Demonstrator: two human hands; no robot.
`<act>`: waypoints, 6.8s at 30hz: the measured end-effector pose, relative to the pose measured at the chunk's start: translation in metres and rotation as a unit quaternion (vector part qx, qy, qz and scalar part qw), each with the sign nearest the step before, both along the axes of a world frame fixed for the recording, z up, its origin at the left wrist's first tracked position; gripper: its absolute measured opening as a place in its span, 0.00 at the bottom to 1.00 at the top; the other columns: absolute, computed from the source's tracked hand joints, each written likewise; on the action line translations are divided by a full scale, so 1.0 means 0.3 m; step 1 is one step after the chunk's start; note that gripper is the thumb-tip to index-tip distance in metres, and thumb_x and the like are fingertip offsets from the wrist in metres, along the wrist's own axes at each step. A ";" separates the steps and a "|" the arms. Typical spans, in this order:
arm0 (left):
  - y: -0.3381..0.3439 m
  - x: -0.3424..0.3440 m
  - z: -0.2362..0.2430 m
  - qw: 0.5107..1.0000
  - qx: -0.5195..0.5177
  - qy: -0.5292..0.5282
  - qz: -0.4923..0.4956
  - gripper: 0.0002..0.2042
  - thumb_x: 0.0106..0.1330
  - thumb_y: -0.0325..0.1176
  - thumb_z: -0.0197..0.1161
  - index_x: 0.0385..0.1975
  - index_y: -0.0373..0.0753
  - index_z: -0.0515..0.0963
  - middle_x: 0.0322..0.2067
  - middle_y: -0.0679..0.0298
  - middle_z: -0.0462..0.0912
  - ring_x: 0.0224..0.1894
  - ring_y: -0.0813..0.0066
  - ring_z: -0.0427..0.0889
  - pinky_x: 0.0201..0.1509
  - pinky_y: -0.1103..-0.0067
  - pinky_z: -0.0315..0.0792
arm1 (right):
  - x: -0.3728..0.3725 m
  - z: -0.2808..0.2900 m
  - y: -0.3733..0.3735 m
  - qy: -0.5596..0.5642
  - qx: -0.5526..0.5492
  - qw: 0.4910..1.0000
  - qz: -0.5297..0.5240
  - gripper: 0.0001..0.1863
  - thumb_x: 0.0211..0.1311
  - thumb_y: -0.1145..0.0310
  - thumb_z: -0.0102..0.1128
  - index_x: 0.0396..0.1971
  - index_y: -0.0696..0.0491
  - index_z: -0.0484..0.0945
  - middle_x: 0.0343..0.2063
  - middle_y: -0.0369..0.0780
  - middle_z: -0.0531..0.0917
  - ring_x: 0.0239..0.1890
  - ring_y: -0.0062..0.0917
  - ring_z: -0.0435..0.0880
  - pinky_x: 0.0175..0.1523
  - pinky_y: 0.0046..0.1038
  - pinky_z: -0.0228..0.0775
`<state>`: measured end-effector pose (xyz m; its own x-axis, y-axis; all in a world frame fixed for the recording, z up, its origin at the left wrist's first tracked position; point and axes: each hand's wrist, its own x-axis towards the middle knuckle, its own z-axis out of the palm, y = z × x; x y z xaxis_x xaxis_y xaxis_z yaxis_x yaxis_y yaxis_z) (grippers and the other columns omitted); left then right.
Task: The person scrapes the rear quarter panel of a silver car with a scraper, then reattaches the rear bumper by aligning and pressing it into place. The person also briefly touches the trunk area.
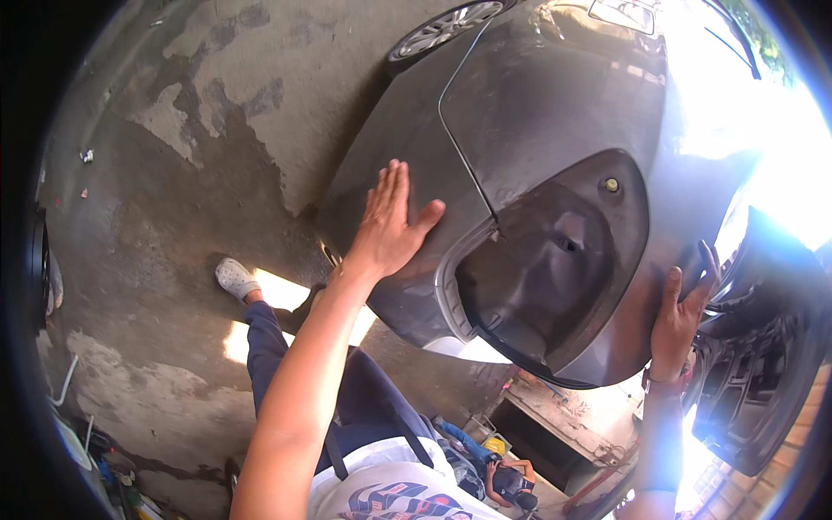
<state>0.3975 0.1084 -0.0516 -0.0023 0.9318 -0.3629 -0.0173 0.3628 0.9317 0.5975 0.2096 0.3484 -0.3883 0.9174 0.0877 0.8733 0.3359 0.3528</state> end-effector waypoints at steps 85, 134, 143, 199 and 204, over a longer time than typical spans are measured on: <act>-0.416 0.298 0.187 0.980 0.076 0.162 0.089 0.56 0.79 0.68 0.52 0.84 0.26 0.33 0.85 0.35 0.30 0.87 0.33 0.29 0.87 0.41 0.33 | 0.075 -0.009 0.024 0.083 -0.009 0.997 -0.002 0.44 0.79 0.32 0.56 0.78 0.52 0.67 0.74 0.51 0.71 0.76 0.45 0.72 0.78 0.45 0.63; -0.726 0.437 0.038 0.973 -0.003 -0.001 0.233 0.57 0.77 0.69 0.54 0.85 0.28 0.33 0.85 0.33 0.33 0.88 0.38 0.32 0.89 0.46 0.35 | 0.184 0.146 0.166 -0.168 -0.128 0.969 0.124 0.29 0.87 0.65 0.53 0.83 0.44 0.65 0.81 0.46 0.59 0.82 0.39 0.65 0.82 0.41 0.67; -0.624 0.244 -0.192 0.974 -0.057 -0.087 0.203 0.60 0.76 0.78 0.41 0.84 0.25 0.35 0.85 0.35 0.37 0.88 0.40 0.36 0.90 0.53 0.36 | 0.145 0.106 0.096 -0.083 -0.083 0.993 -0.001 0.27 0.89 0.63 0.47 0.81 0.52 0.66 0.79 0.49 0.62 0.79 0.40 0.67 0.81 0.40 0.66; -0.769 0.441 0.021 0.972 -0.049 -0.059 0.223 0.55 0.77 0.71 0.51 0.87 0.36 0.35 0.87 0.42 0.32 0.88 0.38 0.32 0.87 0.42 0.27 | -0.039 0.010 0.007 0.010 -0.092 0.994 -0.059 0.33 0.88 0.48 0.51 0.80 0.54 0.66 0.75 0.47 0.71 0.76 0.37 0.71 0.80 0.42 0.64; -0.738 0.381 -0.039 0.971 -0.065 -0.037 0.228 0.53 0.78 0.73 0.46 0.87 0.37 0.40 0.87 0.43 0.39 0.88 0.37 0.36 0.86 0.40 0.29 | -0.028 0.028 0.025 -0.018 -0.070 0.997 -0.042 0.33 0.88 0.48 0.51 0.80 0.54 0.66 0.76 0.47 0.70 0.76 0.38 0.71 0.80 0.43 0.62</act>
<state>0.5118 -0.1130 -0.0632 -0.3734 0.7864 -0.4921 -0.2689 0.4160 0.8687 0.5891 0.2170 0.3569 -0.3108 0.9489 -0.0549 0.8882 0.3105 0.3386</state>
